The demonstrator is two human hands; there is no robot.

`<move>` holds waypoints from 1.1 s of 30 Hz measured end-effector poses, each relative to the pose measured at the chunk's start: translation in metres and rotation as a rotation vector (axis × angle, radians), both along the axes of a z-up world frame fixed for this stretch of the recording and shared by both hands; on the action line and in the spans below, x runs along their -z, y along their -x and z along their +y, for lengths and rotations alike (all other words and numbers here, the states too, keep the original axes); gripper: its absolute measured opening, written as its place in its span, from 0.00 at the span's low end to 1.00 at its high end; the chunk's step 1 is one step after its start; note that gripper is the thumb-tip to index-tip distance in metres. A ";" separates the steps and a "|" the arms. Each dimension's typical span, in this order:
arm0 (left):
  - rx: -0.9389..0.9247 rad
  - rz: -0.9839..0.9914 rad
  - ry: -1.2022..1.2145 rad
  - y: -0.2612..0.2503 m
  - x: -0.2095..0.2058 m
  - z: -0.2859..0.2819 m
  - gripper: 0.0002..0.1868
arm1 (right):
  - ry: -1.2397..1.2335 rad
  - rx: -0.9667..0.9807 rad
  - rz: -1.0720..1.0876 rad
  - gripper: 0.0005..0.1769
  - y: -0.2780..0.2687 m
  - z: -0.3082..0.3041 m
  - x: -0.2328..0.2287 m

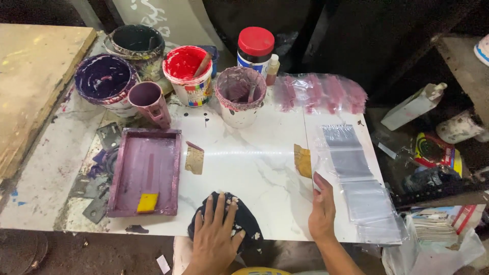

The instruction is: The person wipes a white surface with a dark cloth, then smooths a clear plastic sheet over it. They place a rectangular tray on the sheet and stir a container of purple paint with a stick.

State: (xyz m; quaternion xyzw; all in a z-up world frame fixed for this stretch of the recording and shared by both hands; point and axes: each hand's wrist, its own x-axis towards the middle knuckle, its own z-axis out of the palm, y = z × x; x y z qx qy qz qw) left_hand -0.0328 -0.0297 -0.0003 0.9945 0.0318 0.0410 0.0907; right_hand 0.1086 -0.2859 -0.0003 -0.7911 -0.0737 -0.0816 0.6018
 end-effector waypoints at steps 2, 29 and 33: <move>-0.034 0.022 -0.013 -0.008 0.011 -0.005 0.45 | 0.007 -0.007 0.006 0.43 0.001 0.001 -0.004; 0.100 -0.112 0.236 -0.108 -0.027 -0.035 0.46 | 0.011 -0.024 -0.037 0.40 0.000 0.002 -0.004; 0.140 0.149 0.095 -0.114 -0.031 -0.057 0.48 | -0.012 -0.041 -0.010 0.40 -0.001 0.001 -0.007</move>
